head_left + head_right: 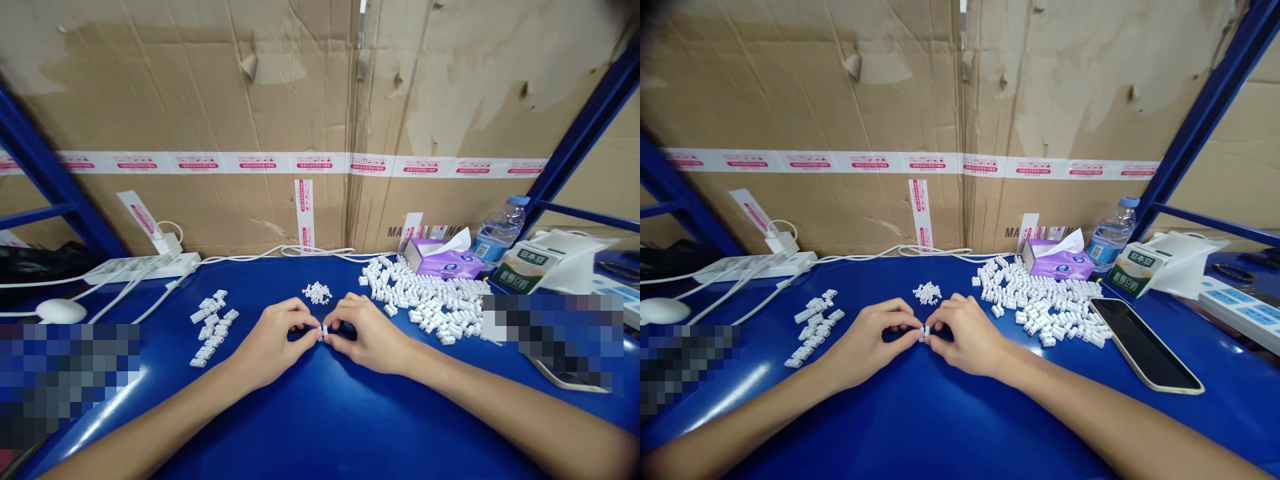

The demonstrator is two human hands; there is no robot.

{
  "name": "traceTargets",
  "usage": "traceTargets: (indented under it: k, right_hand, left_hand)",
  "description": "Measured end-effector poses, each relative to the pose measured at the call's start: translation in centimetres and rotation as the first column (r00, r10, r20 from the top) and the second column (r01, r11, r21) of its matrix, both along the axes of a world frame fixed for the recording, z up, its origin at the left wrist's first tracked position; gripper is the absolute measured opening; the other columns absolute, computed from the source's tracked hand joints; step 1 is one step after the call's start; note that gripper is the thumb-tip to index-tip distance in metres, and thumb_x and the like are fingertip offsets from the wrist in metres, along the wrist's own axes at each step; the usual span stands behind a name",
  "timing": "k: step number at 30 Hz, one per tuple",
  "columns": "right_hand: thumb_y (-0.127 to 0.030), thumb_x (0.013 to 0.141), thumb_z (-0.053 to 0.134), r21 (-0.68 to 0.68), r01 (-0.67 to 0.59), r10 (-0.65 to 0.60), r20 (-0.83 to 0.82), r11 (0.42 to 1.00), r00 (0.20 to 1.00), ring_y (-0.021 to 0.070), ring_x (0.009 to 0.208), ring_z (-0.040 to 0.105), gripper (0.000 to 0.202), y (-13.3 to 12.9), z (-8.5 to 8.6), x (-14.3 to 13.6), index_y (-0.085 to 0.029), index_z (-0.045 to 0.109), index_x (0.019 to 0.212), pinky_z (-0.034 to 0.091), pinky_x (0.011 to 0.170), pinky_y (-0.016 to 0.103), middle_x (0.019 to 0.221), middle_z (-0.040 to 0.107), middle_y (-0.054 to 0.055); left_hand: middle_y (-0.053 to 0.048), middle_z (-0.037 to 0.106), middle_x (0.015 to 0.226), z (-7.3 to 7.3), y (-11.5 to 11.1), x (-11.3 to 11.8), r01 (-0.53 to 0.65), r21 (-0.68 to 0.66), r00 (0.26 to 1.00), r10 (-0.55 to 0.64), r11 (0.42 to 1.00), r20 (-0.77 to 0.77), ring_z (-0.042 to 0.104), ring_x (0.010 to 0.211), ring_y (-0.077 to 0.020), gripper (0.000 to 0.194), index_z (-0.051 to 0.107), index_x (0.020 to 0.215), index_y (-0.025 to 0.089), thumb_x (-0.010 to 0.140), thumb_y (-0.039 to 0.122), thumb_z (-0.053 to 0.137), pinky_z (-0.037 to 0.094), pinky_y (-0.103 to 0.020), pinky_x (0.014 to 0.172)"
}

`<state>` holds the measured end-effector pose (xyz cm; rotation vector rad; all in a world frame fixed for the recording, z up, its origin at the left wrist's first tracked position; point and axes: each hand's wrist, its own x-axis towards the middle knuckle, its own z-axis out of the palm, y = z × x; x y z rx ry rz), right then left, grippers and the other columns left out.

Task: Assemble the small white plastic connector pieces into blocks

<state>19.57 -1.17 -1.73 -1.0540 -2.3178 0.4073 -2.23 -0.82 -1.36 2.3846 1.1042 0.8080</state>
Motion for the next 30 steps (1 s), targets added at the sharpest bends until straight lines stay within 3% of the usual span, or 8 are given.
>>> traceTargets:
  k: [9,15,19,23,30]
  right_hand:
    - [-0.025,0.089,0.072,0.025,0.088,-0.089,0.033,0.996,0.995,0.0226,0.092,0.058,0.011,0.5,-0.4,0.2,-0.021,0.074,0.099,0.043,0.084,0.039,0.090,0.071,0.003]
    - [-0.038,0.095,0.063,0.087,0.118,-0.127,0.099,0.989,0.987,0.0296,0.117,0.058,0.041,-0.1,-0.4,1.1,-0.015,0.067,0.128,0.048,0.102,0.048,0.126,0.067,0.014]
    - [-0.039,0.101,0.050,0.091,0.147,-0.162,0.195,0.985,0.967,0.0358,0.147,0.038,0.057,-0.6,-0.6,1.3,-0.005,0.051,0.147,0.034,0.120,0.054,0.156,0.044,0.023]
    - [-0.040,0.103,0.041,0.017,0.150,-0.149,0.286,0.988,0.947,0.0335,0.156,0.017,0.067,-0.9,-0.7,1.1,0.001,0.032,0.157,0.023,0.126,0.052,0.166,0.022,0.023]
    - [-0.038,0.104,0.033,-0.069,0.148,-0.109,0.397,0.987,0.911,0.0311,0.156,0.012,0.067,-1.1,-0.3,0.7,0.001,0.027,0.158,0.016,0.127,0.053,0.166,0.017,0.022]
  left_hand:
    - [-0.004,0.071,0.105,-0.2,-0.1,-0.2,-0.077,0.120,0.989,0.091,0.990,-0.117,0.064,0.101,-0.0240,0.022,0.075,0.102,0.022,0.099,0.031,0.055,0.050,-0.043,0.092]
    - [-0.012,0.058,0.145,-0.7,-0.4,-1.0,-0.129,0.221,0.931,0.194,0.967,-0.308,0.052,0.134,-0.0320,0.039,0.066,0.131,0.019,0.101,0.039,0.050,0.043,-0.054,0.109]
    - [-0.015,0.041,0.161,-1.0,-0.5,-1.5,-0.158,0.197,0.865,0.232,0.968,-0.445,0.036,0.149,-0.0342,0.057,0.049,0.150,0.016,0.103,0.048,0.042,0.031,-0.060,0.119]
    - [-0.013,0.028,0.166,-1.0,-0.5,-1.5,-0.176,0.131,0.824,0.219,0.976,-0.523,0.024,0.155,-0.0331,0.065,0.040,0.157,0.015,0.104,0.052,0.035,0.023,-0.062,0.123]
    - [-0.014,0.028,0.165,-1.3,-0.4,-1.2,-0.176,0.130,0.813,0.219,0.976,-0.540,0.023,0.155,-0.0317,0.067,0.037,0.158,0.014,0.104,0.054,0.032,0.020,-0.060,0.124]
